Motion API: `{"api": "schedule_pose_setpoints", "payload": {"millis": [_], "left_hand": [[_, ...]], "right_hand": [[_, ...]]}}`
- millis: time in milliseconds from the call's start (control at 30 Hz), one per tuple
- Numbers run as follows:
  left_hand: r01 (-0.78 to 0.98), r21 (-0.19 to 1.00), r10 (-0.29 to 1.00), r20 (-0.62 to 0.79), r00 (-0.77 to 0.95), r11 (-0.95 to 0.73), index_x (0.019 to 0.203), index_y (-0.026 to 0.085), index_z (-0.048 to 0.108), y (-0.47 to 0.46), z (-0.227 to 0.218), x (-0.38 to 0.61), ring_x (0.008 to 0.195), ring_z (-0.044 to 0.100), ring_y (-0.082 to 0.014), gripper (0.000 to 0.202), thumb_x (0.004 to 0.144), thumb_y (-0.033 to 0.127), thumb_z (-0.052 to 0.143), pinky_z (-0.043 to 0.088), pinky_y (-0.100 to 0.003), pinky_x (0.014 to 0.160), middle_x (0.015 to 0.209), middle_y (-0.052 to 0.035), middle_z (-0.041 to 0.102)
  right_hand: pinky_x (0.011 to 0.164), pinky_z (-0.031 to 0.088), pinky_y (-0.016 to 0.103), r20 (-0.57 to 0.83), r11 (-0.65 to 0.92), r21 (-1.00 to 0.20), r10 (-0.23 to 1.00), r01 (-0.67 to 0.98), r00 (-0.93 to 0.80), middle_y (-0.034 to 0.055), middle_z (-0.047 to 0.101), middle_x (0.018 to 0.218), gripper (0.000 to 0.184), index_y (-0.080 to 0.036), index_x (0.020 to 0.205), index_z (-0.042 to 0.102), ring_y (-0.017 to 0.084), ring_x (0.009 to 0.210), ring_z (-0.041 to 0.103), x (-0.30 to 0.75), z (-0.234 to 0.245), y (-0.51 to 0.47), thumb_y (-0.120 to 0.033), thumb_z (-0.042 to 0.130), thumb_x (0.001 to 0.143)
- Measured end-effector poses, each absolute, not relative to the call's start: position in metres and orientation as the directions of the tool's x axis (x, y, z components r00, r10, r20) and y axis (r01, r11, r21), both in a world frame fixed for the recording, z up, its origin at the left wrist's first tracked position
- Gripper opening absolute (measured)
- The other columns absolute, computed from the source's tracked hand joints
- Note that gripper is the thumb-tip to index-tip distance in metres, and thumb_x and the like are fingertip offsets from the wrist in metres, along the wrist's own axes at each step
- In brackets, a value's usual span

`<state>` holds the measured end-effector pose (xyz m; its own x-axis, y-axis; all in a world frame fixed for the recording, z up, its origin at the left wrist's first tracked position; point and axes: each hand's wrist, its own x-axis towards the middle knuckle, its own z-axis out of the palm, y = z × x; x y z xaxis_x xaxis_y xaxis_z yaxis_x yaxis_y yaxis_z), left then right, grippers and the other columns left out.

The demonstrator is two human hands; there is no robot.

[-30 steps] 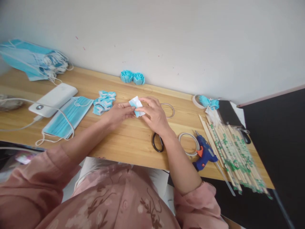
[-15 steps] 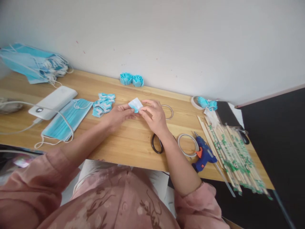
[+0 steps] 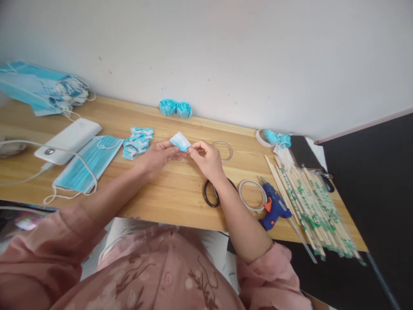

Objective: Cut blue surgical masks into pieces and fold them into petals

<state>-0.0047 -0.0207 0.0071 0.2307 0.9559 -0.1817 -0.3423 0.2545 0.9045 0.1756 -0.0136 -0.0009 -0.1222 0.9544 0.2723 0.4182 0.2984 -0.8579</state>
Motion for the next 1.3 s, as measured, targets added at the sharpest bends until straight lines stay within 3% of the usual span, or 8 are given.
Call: {"api": "schedule_pose_setpoints", "payload": {"millis": [333,500,733,900,1033,1300], "left_hand": [[-0.314,0.932,0.959,-0.097,0.267,0.182,0.098,0.014,0.074,-0.0224,0.005,-0.0052,0.093,0.068,-0.0197,0.035,0.069,0.031,0.084,0.049,-0.037,0.093,0.103,-0.0084,0.076],[-0.298,0.941,0.977,-0.109,0.182,0.16,0.096,0.014,0.073,-0.0209,0.002,-0.0045,0.084,0.069,-0.0188,0.035,0.067,0.031,0.084,0.052,-0.038,0.089,0.096,-0.0082,0.077],[-0.273,0.955,0.987,-0.084,0.138,0.12,0.097,0.014,0.072,-0.0198,-0.001,-0.0044,0.079,0.069,-0.0176,0.036,0.068,0.034,0.083,0.054,-0.035,0.084,0.095,-0.007,0.076],[-0.251,0.963,0.984,-0.06,0.166,0.101,0.102,0.014,0.071,-0.0217,-0.0006,-0.0021,0.088,0.069,-0.0191,0.037,0.071,0.032,0.079,0.053,-0.035,0.086,0.101,-0.0078,0.076],[-0.204,0.976,0.986,-0.044,0.159,0.076,0.102,0.013,0.07,-0.0239,0.0015,-0.0008,0.082,0.067,-0.0167,0.034,0.073,0.03,0.077,0.053,-0.033,0.082,0.097,-0.0068,0.075],[-0.201,0.98,0.991,0.028,0.132,-0.001,0.102,0.014,0.069,-0.019,0.0005,-0.0025,0.073,0.063,-0.0131,0.037,0.07,0.031,0.077,0.05,-0.029,0.075,0.084,-0.0028,0.072]], "right_hand": [[0.063,0.047,0.027,0.258,0.281,-0.876,0.96,0.391,-0.113,-0.0008,0.071,0.072,0.017,-0.021,0.073,0.064,0.014,0.065,0.063,0.1752,-0.0011,-0.0139,-0.036,0.067,0.081],[0.063,0.046,0.027,0.26,0.296,-0.865,0.955,0.404,-0.143,-0.0016,0.069,0.07,0.022,-0.021,0.074,0.066,0.014,0.064,0.061,0.1759,0.0018,-0.015,-0.04,0.065,0.085],[0.08,0.053,0.032,0.267,0.302,-0.916,0.951,0.266,-0.158,0.0027,0.072,0.091,0.039,-0.024,0.102,0.068,0.018,0.085,0.067,0.175,0.0079,-0.017,-0.058,0.054,0.091],[0.085,0.055,0.033,0.258,0.314,-0.915,0.938,0.252,-0.23,0.0032,0.07,0.099,0.044,-0.025,0.119,0.062,0.018,0.091,0.068,0.1719,0.0058,-0.0175,-0.044,0.072,0.08],[0.086,0.054,0.035,0.284,0.348,-0.885,0.93,0.309,-0.232,0.0019,0.07,0.092,0.042,-0.024,0.122,0.062,0.017,0.087,0.067,0.1707,0.0048,-0.0176,-0.031,0.067,0.081],[0.078,0.053,0.033,0.209,0.277,-0.918,0.946,0.284,-0.248,0.0,0.069,0.085,0.041,-0.024,0.121,0.061,0.016,0.078,0.064,0.1706,0.0009,-0.0153,-0.027,0.063,0.08]]}}
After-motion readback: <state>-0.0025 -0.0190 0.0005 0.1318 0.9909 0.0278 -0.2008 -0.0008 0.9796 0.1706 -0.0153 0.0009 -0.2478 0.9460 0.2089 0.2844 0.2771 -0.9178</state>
